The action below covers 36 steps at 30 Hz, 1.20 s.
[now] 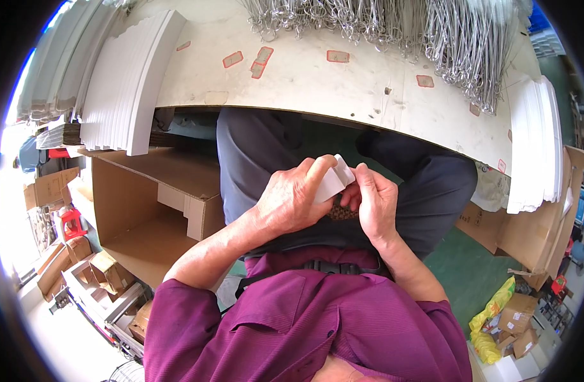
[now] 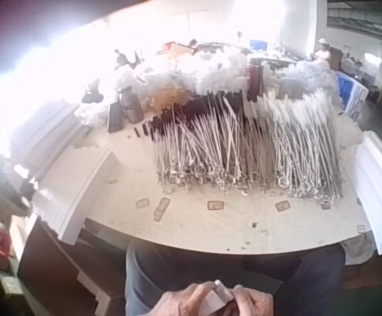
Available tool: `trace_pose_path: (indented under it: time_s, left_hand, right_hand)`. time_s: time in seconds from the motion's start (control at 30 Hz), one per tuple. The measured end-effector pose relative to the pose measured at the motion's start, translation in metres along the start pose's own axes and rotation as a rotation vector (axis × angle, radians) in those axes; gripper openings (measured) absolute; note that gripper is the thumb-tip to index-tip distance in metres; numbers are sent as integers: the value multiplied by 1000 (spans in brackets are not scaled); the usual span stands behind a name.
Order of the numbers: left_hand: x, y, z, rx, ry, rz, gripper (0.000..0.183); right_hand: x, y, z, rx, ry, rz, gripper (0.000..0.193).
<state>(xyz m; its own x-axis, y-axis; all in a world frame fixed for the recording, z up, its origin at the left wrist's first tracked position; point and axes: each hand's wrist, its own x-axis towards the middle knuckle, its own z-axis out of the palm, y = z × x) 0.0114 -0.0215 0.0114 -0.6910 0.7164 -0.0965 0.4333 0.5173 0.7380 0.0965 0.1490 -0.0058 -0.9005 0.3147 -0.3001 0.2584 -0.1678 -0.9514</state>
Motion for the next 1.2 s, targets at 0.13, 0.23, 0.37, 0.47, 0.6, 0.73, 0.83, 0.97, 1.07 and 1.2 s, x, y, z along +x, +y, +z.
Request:
trace_pose_path:
  time_s: [0.13, 0.23, 0.37, 0.47, 0.6, 0.73, 0.83, 0.97, 1.07, 1.2]
  left_hand:
    - [2, 1, -1, 34, -28, -10, 65]
    - [1, 1, 0, 13, 5, -1, 65]
    - [0, 2, -1, -1, 66, 0, 65]
    - [1, 2, -3, 8, 50, -9, 64]
    - [0, 2, -2, -20, 90, -15, 64]
    - [1, 0, -1, -10, 79, 1, 65]
    - [0, -1, -1, 26, 57, 38, 65]
    - [0, -2, 0, 17, 52, 80, 64]
    - [1, -6, 3, -28, 88, 95, 66]
    - [-2, -3, 3, -42, 70, 1, 70]
  right_hand:
    - [-6, 2, 3, 73, -24, 24, 38]
    - [-11, 2, 12, 41, -53, -53, 35]
    - [-11, -3, 13, 40, -86, -31, 37]
    - [-12, 0, 11, 183, -93, 51, 37]
    - [-11, 1, 7, 245, -97, 104, 34]
    - [-8, 1, 7, 222, -86, 96, 30]
    - [-5, -1, 6, 168, -78, 146, 25]
    - [-7, -1, 6, 12, -93, 21, 25]
    - [-12, 0, 8, -60, -113, -122, 30]
    - [-13, 7, 11, -320, -61, -264, 32]
